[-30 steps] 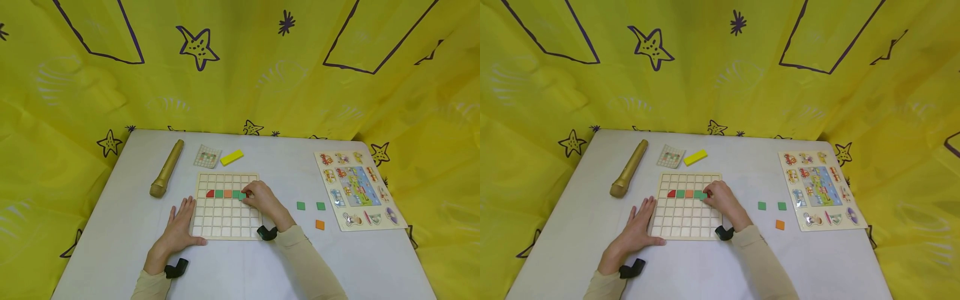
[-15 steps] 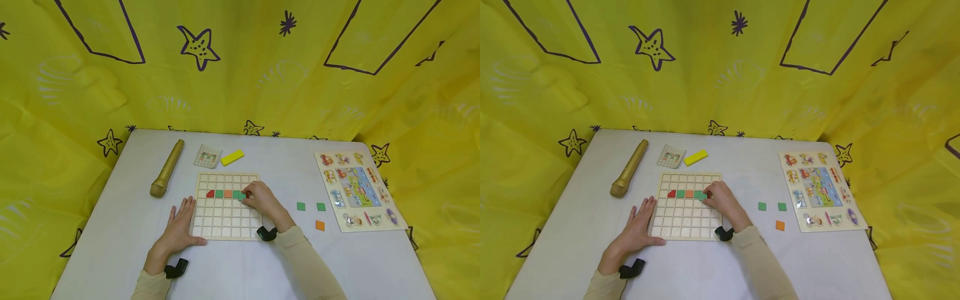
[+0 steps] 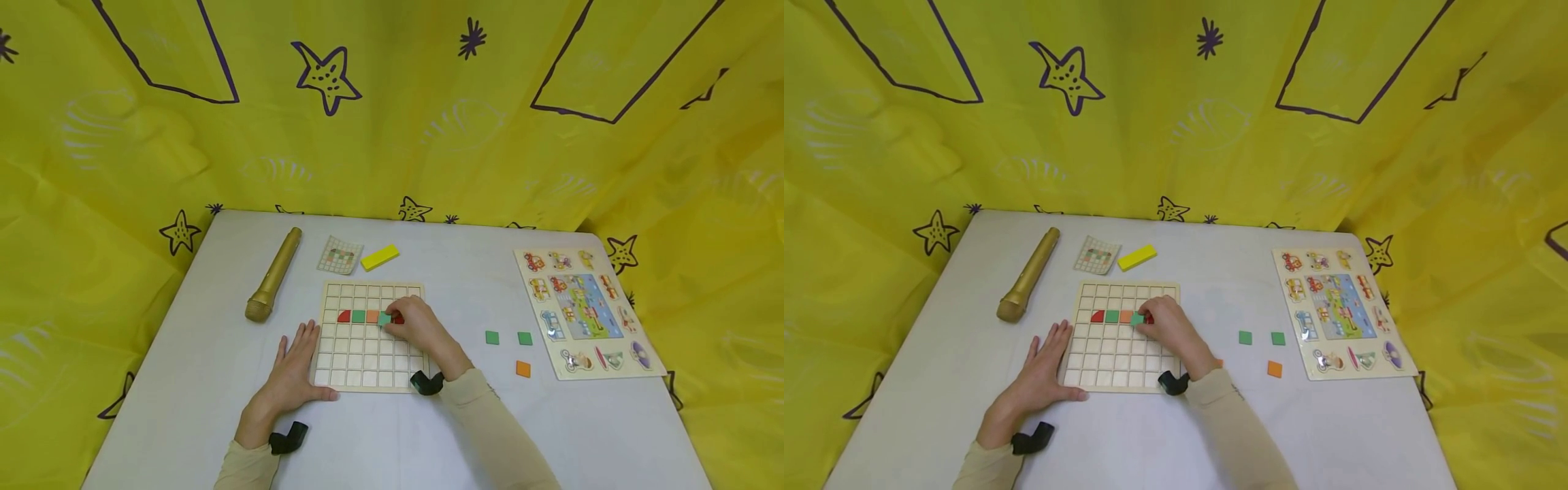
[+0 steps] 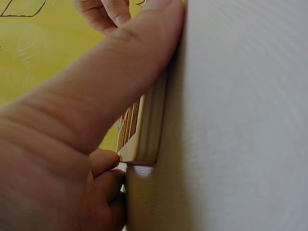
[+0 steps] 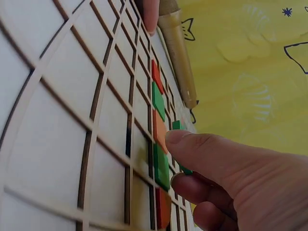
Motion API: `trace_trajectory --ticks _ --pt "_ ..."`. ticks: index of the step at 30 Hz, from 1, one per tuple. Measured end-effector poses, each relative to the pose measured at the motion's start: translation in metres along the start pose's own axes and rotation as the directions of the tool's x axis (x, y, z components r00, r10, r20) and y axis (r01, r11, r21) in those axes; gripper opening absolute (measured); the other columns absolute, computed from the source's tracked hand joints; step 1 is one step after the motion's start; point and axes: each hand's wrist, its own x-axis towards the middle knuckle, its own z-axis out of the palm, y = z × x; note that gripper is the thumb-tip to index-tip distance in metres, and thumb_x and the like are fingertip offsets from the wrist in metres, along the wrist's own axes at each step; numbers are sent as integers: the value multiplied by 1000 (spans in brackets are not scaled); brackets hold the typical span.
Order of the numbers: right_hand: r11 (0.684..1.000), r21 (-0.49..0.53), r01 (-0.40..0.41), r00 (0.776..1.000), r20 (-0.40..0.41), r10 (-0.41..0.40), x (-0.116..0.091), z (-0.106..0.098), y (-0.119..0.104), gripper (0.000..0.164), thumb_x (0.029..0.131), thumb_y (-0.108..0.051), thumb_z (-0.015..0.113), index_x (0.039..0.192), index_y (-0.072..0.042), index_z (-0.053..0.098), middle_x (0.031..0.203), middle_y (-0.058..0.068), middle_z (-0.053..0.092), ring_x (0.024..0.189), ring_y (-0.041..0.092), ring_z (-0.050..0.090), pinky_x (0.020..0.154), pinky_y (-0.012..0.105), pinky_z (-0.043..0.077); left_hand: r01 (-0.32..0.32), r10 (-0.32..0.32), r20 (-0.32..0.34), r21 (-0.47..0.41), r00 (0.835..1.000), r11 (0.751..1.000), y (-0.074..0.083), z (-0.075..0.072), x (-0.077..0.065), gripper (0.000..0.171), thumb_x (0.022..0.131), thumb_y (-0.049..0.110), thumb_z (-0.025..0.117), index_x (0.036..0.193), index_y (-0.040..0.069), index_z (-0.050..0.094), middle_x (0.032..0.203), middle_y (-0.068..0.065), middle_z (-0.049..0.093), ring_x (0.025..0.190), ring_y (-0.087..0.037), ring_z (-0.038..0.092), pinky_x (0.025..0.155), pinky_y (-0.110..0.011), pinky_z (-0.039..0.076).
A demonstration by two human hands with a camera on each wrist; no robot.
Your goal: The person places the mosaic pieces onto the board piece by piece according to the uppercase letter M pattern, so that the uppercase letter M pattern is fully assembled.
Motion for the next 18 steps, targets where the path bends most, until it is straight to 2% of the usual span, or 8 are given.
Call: trace_trajectory --ticks 3,9,18 --pt "1000 -2 21 1000 4 -21 4 4 -4 25 83 -20 80 100 -4 72 86 -1 65 81 15 51 72 29 46 0 0 3 3 1000 1000 0 0 0 136 56 51 91 152 -8 15 160 -22 9 146 -36 1 111 -58 -6" --pt "998 8 60 998 -5 -60 10 12 -16 24 84 -22 79 101 -6 72 91 -1 68 86 15 55 78 30 46 3 -3 10 4 1000 1000 1 -1 0 135 57 50 91 152 -8 15 160 -22 9 146 -37 1 111 -58 -6" --pt "997 42 68 997 18 -69 19 21 -33 25 85 -21 78 102 -5 72 94 -1 67 88 14 54 77 26 47 1 -1 10 0 1000 1000 0 -1 0 135 57 51 90 152 -8 15 160 -21 9 146 -36 1 111 -58 -6"
